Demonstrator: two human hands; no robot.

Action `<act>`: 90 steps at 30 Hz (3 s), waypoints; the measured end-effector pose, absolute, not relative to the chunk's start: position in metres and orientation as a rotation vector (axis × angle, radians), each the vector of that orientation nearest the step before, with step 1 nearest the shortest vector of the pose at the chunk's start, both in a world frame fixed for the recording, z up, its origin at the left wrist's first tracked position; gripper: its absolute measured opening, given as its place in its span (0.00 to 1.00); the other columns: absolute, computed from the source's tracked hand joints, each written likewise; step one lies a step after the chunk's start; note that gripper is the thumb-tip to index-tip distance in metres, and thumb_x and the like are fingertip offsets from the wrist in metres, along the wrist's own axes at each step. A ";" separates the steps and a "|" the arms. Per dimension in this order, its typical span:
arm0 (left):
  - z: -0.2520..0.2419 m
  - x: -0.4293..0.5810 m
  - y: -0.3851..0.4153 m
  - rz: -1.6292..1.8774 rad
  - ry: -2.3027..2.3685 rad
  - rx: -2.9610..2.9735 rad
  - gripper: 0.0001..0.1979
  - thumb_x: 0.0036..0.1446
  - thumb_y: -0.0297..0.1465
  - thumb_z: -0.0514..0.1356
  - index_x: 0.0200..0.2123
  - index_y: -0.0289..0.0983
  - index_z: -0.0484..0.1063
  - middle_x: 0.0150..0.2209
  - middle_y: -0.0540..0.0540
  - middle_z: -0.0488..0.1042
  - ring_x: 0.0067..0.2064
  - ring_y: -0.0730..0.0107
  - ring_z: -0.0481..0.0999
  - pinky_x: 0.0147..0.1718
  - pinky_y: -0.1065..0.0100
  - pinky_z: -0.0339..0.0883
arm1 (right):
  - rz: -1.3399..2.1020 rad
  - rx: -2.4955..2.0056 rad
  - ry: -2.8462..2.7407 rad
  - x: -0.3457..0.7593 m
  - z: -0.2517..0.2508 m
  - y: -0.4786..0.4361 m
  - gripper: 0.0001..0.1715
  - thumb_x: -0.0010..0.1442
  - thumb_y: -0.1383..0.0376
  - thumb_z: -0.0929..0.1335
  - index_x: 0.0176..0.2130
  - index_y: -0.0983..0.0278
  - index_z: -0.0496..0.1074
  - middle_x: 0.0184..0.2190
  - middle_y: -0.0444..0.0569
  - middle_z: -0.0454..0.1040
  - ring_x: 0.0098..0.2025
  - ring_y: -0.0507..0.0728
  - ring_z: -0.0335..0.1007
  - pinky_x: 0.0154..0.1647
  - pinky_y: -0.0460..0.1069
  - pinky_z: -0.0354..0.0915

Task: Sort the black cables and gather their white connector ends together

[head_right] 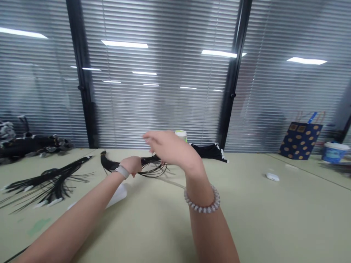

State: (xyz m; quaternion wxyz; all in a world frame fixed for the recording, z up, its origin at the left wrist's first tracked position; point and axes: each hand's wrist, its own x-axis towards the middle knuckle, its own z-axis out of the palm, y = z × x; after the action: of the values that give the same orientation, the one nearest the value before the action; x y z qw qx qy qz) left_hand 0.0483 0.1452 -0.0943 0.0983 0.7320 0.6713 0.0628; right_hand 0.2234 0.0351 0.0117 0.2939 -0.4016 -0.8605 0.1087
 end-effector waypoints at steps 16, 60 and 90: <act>-0.045 0.056 0.118 0.433 1.741 2.417 0.16 0.47 0.44 0.56 0.20 0.38 0.71 0.21 0.44 0.75 0.27 0.60 0.74 0.26 0.68 0.61 | -0.174 -0.945 -1.633 0.235 0.009 0.059 0.19 0.64 0.59 0.56 0.47 0.61 0.69 0.27 0.46 0.74 0.28 0.55 0.69 0.30 0.49 0.61; -0.026 0.049 0.106 1.217 1.271 2.292 0.12 0.55 0.40 0.54 0.29 0.37 0.67 0.24 0.49 0.76 0.29 0.66 0.76 0.29 0.69 0.64 | 0.694 -0.697 -1.375 0.242 0.013 0.083 0.16 0.58 0.59 0.63 0.46 0.62 0.66 0.34 0.47 0.75 0.15 0.44 0.55 0.26 0.46 0.66; -0.027 0.050 0.105 1.189 0.807 1.946 0.11 0.58 0.40 0.52 0.34 0.38 0.56 0.32 0.46 0.74 0.32 0.69 0.74 0.31 0.66 0.68 | 1.085 -0.331 -0.989 0.247 0.018 0.082 0.09 0.61 0.69 0.56 0.39 0.62 0.63 0.30 0.48 0.75 0.26 0.50 0.70 0.26 0.45 0.67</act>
State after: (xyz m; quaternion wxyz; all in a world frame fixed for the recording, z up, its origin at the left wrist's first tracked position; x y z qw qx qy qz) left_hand 0.0502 0.1047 -0.0268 0.3534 0.7524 0.3121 0.4599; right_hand 0.2473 0.0817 0.0180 0.7300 -0.1501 -0.4490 0.4929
